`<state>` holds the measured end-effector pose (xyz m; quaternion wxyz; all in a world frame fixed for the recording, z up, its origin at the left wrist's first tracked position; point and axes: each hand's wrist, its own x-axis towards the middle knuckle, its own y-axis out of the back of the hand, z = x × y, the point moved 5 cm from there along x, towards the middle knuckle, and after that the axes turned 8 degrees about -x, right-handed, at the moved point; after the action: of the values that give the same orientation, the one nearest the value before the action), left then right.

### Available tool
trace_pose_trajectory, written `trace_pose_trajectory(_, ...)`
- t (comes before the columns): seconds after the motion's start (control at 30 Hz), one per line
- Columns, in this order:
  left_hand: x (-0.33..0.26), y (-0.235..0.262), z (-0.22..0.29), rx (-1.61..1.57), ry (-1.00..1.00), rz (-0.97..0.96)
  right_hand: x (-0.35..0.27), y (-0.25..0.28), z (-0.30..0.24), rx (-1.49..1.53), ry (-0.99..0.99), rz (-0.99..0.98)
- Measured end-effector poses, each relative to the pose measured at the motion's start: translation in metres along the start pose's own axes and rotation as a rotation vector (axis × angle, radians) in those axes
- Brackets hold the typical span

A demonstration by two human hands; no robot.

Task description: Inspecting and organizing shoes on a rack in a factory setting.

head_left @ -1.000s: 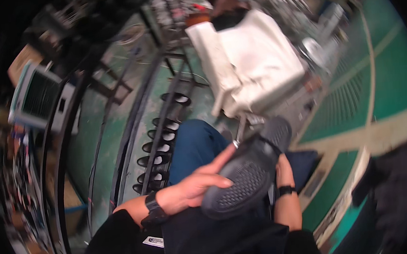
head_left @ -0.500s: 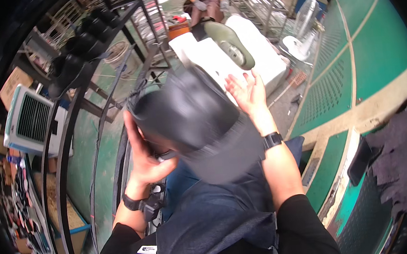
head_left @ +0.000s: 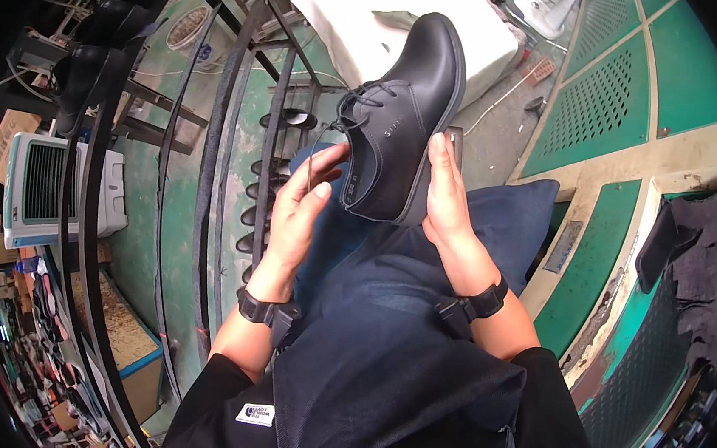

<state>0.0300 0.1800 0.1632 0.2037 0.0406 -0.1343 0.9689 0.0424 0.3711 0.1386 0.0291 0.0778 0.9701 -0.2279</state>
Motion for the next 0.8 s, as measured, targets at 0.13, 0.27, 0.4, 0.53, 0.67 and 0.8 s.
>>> trace_pose_trajectory(0.13, -0.005, -0.013, 0.003, 0.138, -0.028, 0.012, -0.011, -0.004, -0.012, -0.086, 0.048, 0.006)
trace_pose_trajectory(0.27, -0.010, -0.015, 0.000, 0.158, 0.043, 0.027, -0.017, -0.006, -0.012, -0.116, 0.091, -0.030)
trace_pose_trajectory(0.4, -0.014, -0.016, -0.001, 0.139, 0.102, 0.033, -0.018, -0.007, -0.016, -0.141, 0.141, -0.041)
trace_pose_trajectory(0.53, -0.015, -0.017, -0.004, 0.143, 0.102, 0.045, -0.018, -0.008, -0.016, -0.169, 0.192, -0.050)
trace_pose_trajectory(0.67, -0.014, -0.019, -0.004, 0.149, 0.124, 0.051, -0.018, -0.008, -0.016, -0.198, 0.239, -0.063)
trace_pose_trajectory(0.8, -0.013, -0.017, -0.009, 0.220, 0.064, 0.042, -0.016, -0.004, -0.009, -0.229, 0.243, -0.013)
